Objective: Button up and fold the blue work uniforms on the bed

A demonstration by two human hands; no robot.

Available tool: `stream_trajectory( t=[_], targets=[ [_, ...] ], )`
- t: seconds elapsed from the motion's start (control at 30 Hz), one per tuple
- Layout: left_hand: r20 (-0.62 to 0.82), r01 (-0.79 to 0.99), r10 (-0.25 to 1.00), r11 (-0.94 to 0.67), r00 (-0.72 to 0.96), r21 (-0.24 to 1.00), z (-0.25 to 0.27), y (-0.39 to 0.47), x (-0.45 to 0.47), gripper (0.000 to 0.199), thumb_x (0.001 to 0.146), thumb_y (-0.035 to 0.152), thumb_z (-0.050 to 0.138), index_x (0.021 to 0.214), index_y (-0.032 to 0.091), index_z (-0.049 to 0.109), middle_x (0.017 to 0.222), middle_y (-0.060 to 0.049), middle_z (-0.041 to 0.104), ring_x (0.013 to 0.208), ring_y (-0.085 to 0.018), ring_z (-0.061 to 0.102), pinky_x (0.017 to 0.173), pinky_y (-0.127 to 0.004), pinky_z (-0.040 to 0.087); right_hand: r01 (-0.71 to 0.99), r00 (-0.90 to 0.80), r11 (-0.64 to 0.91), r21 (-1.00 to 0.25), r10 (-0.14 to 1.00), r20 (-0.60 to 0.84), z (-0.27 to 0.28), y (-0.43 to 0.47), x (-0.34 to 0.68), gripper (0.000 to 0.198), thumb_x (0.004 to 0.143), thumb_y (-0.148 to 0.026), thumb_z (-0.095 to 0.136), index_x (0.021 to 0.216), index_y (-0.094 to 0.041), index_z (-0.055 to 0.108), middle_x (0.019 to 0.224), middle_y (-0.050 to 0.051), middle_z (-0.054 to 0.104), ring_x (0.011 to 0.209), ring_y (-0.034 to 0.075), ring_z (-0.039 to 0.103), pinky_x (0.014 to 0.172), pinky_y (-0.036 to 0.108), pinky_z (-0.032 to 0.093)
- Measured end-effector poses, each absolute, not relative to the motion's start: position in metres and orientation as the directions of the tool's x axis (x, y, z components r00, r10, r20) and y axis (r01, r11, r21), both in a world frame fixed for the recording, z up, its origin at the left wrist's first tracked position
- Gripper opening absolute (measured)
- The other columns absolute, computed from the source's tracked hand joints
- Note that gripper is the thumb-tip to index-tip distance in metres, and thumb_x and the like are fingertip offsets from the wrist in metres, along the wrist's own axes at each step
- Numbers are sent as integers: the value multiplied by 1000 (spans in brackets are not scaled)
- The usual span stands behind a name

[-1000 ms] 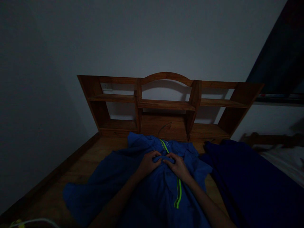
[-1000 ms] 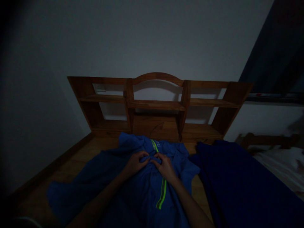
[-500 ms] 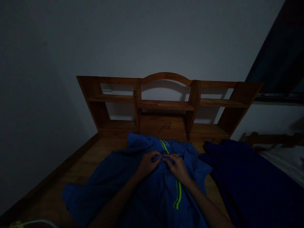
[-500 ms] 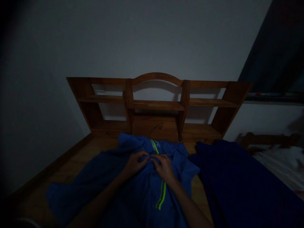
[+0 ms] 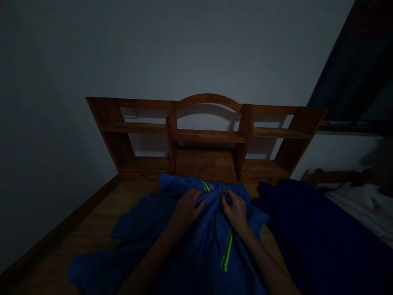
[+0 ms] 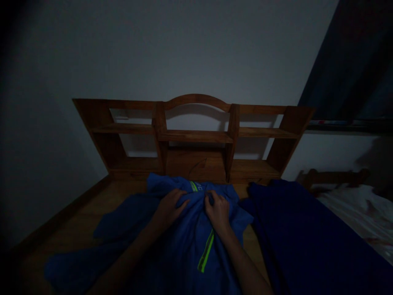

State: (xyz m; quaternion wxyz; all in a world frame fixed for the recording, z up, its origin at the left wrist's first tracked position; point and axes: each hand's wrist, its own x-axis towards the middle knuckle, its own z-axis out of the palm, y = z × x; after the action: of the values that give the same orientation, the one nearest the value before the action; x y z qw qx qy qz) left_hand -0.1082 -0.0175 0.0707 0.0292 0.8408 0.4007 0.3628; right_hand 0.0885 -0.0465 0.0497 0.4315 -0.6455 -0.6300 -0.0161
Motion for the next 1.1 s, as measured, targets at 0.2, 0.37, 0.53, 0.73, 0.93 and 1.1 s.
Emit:
stream_trajectory(
  t=[0.2,0.37,0.53,0.73,0.93,1.1],
  targets=[
    [548,592,738,-659,393,464,64,-5,-102,11,85,25,53,92,20,59,91,-3,59,88,-18,56,82,-30,44,829,439,-76,-554,702,561,53,-42,116,25,88,-35,41,98,-19,58,84,6,64,80,22,60,72,31,43],
    [391,481,844,-532,366,697,35,0,-100,18,74,33,66,87,21,61,87,-1,65,82,-16,60,76,-26,47,874,203,142,-465,763,614,53,-44,105,24,80,-21,47,103,-17,54,105,8,57,103,22,51,90,34,40],
    [361,432,857,-501,368,749,28,-1,-103,23,73,20,64,96,22,61,97,-2,66,93,-17,61,85,-26,45,791,-21,383,-477,797,604,53,-45,88,37,84,-24,48,121,-21,47,113,6,55,108,19,49,96,34,38],
    [379,491,873,-486,307,723,29,-2,-103,15,75,19,59,90,21,63,92,-2,68,88,-17,62,84,-28,45,783,-88,366,-502,866,493,48,-48,84,28,86,-33,49,111,-22,55,73,0,56,73,16,57,69,26,45],
    [383,488,876,-481,293,728,29,-5,-103,17,74,22,62,91,19,62,91,-4,67,88,-18,61,83,-29,45,761,-181,365,-537,913,365,47,-52,80,37,85,-28,50,122,-27,50,62,-5,57,57,11,57,55,18,39],
    [309,476,879,-460,363,750,30,-6,-107,19,70,27,67,87,19,64,94,-5,66,90,-20,60,81,-30,46,803,-177,328,-497,929,326,50,-54,76,29,85,-26,49,112,-29,59,60,-4,60,56,11,58,56,18,38]
  ],
)
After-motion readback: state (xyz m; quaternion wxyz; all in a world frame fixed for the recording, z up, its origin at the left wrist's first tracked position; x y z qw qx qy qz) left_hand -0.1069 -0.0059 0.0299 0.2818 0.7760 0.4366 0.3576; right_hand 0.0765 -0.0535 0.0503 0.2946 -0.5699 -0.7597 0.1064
